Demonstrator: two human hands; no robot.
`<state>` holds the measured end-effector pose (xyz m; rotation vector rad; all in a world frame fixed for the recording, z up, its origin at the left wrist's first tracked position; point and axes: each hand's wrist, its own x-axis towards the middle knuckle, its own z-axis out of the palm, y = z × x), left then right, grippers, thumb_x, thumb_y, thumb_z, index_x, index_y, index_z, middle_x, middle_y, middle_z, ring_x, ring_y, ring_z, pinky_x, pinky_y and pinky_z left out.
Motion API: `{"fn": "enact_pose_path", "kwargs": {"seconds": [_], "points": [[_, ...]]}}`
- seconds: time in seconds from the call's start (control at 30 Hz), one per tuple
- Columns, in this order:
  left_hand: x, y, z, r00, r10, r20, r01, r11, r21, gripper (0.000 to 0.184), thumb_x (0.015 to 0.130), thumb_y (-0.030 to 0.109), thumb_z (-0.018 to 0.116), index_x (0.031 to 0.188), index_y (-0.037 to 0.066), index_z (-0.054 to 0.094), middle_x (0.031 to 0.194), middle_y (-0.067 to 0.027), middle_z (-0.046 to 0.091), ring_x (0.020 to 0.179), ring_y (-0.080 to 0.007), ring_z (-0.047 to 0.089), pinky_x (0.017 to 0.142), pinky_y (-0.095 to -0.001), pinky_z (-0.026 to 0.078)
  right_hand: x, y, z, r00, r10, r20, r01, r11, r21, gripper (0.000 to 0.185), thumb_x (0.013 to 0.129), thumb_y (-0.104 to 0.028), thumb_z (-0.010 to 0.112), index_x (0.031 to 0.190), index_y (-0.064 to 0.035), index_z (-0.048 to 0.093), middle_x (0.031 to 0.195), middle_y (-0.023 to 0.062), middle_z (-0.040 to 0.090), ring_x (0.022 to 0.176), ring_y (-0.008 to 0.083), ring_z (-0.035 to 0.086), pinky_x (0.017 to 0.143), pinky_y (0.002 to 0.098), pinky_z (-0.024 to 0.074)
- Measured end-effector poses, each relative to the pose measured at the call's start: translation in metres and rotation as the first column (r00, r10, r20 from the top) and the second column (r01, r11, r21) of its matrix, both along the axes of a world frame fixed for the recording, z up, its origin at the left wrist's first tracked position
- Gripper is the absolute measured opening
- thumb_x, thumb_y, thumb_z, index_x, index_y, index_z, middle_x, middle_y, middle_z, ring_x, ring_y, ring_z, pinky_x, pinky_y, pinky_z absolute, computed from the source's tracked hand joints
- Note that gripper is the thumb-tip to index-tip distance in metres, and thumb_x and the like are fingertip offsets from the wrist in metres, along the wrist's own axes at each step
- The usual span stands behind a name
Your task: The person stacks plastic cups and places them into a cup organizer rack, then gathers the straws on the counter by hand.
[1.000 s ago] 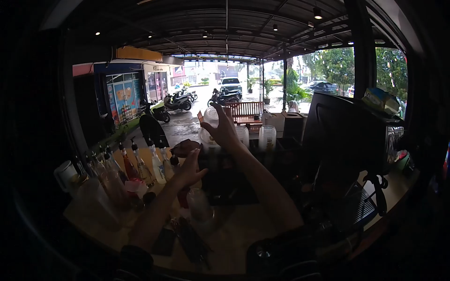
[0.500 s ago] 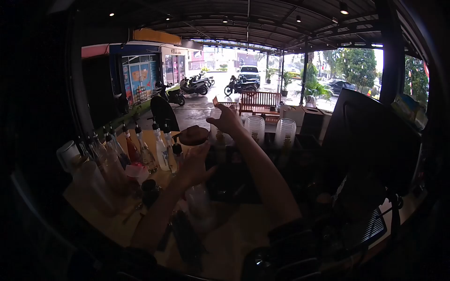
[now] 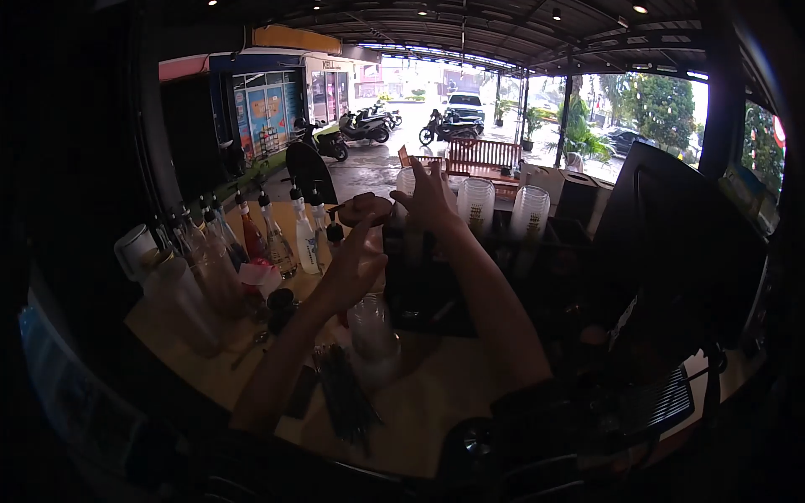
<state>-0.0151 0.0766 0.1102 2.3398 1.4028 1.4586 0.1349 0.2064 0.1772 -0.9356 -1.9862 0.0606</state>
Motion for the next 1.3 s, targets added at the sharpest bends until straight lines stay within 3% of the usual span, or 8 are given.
{"fn": "enact_pose_path", "kwargs": {"seconds": [0.07, 0.1, 0.2, 0.37, 0.5, 0.67, 0.8, 1.3], "points": [[-0.011, -0.027, -0.004, 0.991, -0.109, 0.078, 0.102, 0.991, 0.087, 0.063, 0.083, 0.023, 0.058, 0.134, 0.0, 0.029, 0.124, -0.0196, 0.045, 0.112, -0.0314, 0.049, 0.097, -0.0416, 0.035, 0.0, -0.018, 0.001, 0.976, -0.21, 0.054, 0.19, 0.95, 0.249, 0.073, 0.073, -0.04, 0.071, 0.132, -0.0117, 0.038, 0.129, 0.0224, 0.035, 0.115, 0.0392, 0.043, 0.091, 0.0451, 0.0414], [-0.013, -0.051, -0.007, 0.948, -0.148, 0.283, 0.183, 0.978, -0.103, 0.06, 0.083, 0.021, 0.06, 0.132, 0.001, 0.031, 0.124, -0.0172, 0.045, 0.112, -0.0262, 0.05, 0.094, -0.0359, 0.04, -0.001, -0.023, -0.002, 0.985, -0.172, -0.008, 0.162, 0.91, 0.381, 0.068, 0.076, -0.034, 0.069, 0.13, -0.0067, 0.038, 0.13, 0.0222, 0.034, 0.115, 0.0402, 0.042, 0.093, 0.0447, 0.0395], [-0.032, -0.077, -0.05, 0.889, -0.265, 0.374, 0.305, 0.951, -0.052, 0.06, 0.082, 0.019, 0.062, 0.132, 0.003, 0.032, 0.125, -0.0152, 0.046, 0.113, -0.0228, 0.05, 0.093, -0.0349, 0.042, -0.002, -0.08, -0.01, 0.994, 0.036, -0.103, -0.009, 0.966, 0.257, 0.065, 0.079, -0.033, 0.065, 0.128, -0.0028, 0.035, 0.127, 0.0196, 0.036, 0.115, 0.0383, 0.042, 0.092, 0.0439, 0.0404], [-0.04, -0.108, -0.107, 0.926, -0.161, 0.343, 0.268, 0.917, -0.295, 0.096, 0.063, 0.037, 0.08, 0.135, 0.003, 0.024, 0.135, -0.0178, 0.032, 0.125, -0.028, 0.037, 0.101, -0.0421, 0.035, 0.006, -0.154, -0.071, 0.968, 0.185, -0.168, -0.226, 0.935, -0.272, 0.089, 0.072, -0.042, 0.071, 0.133, 0.0029, 0.025, 0.127, 0.0252, 0.035, 0.115, 0.0359, 0.044, 0.096, 0.04, 0.0381], [-0.039, -0.087, -0.146, 0.976, -0.154, 0.153, 0.195, 0.933, -0.303, 0.109, 0.057, 0.026, 0.084, 0.139, 0.006, 0.016, 0.137, -0.0167, 0.028, 0.125, -0.0286, 0.037, 0.103, -0.0416, 0.034, 0.013, -0.185, -0.091, 0.961, 0.151, -0.231, -0.266, 0.728, -0.632, 0.119, 0.056, -0.043, 0.082, 0.139, 0.0016, 0.009, 0.132, 0.0293, 0.029, 0.12, 0.0374, 0.037, 0.099, 0.042, 0.0348], [-0.023, -0.069, -0.156, 0.896, -0.209, 0.392, 0.333, 0.9, -0.281, 0.113, 0.054, 0.028, 0.085, 0.137, 0.002, 0.014, 0.133, -0.0175, 0.036, 0.123, -0.028, 0.04, 0.102, -0.0382, 0.034, 0.002, -0.181, -0.164, 0.988, 0.14, -0.062, -0.152, 0.879, -0.451, 0.128, 0.049, -0.027, 0.088, 0.139, -0.0003, 0.0, 0.135, 0.0222, 0.028, 0.123, 0.0301, 0.036, 0.1, 0.0391, 0.0353], [-0.022, -0.056, -0.165, 0.897, -0.165, 0.409, 0.299, 0.91, -0.289, 0.114, 0.05, 0.027, 0.086, 0.136, 0.0, 0.017, 0.125, -0.0176, 0.046, 0.116, -0.0272, 0.047, 0.099, -0.0353, 0.037, -0.016, -0.174, -0.192, 0.934, 0.208, -0.29, -0.321, 0.845, -0.427, 0.127, 0.048, -0.021, 0.085, 0.138, 0.0025, -0.002, 0.135, 0.0251, 0.025, 0.128, 0.0332, 0.029, 0.105, 0.0388, 0.028], [-0.022, -0.056, -0.166, 0.82, -0.234, 0.522, 0.428, 0.856, -0.29, 0.099, 0.051, 0.028, 0.086, 0.131, 0.003, 0.032, 0.122, -0.0132, 0.049, 0.113, -0.0232, 0.049, 0.097, -0.0357, 0.038, -0.022, -0.181, -0.184, 0.839, 0.145, -0.525, -0.359, 0.872, -0.332, 0.086, 0.052, -0.013, 0.08, 0.124, -0.0007, 0.033, 0.116, 0.0141, 0.043, 0.111, 0.0237, 0.046, 0.095, 0.0367, 0.0382]]}}
